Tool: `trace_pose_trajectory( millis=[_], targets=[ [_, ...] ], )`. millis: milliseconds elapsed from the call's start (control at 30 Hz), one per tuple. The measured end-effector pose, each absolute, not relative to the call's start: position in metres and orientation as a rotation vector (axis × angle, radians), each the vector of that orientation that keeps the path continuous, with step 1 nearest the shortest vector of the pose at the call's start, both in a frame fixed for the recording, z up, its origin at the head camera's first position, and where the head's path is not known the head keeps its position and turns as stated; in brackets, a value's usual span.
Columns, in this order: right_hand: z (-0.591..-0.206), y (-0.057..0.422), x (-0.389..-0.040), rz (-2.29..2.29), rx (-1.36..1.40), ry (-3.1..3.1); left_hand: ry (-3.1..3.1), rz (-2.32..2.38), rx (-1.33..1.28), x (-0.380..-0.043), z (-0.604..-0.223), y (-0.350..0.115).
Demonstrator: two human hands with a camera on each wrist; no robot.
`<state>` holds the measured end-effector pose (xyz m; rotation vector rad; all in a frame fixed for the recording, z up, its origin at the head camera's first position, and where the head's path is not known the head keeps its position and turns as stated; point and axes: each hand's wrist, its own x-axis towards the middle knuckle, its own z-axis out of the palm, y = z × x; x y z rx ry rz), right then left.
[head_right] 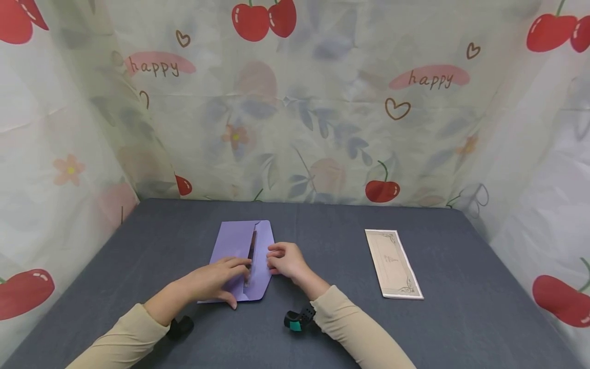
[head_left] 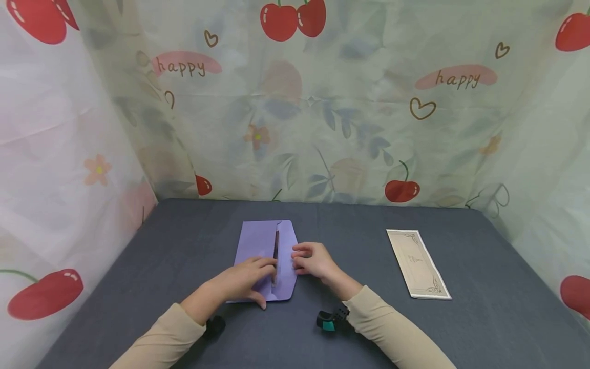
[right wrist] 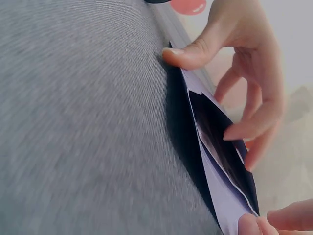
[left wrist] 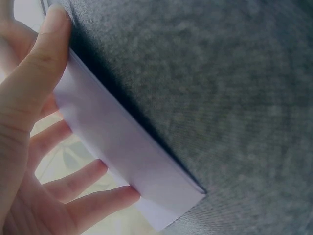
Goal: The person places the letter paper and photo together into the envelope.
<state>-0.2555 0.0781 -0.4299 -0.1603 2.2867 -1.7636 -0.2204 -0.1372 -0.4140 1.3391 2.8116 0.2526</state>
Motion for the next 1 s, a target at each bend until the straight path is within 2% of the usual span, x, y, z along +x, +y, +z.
trace_pose_trajectory(
  millis=[400, 1000],
  targets=[
    [-0.425, 0.123, -0.252, -1.696, -0.125, 2.355, 2.819, 0.269, 1.382, -0.220, -0.416, -0.138],
    [-0.412, 0.228, -0.261, -1.567, 0.019, 2.634, 2.812, 0.278, 1.346, -0.219, -0.414, -0.138]
  ],
)
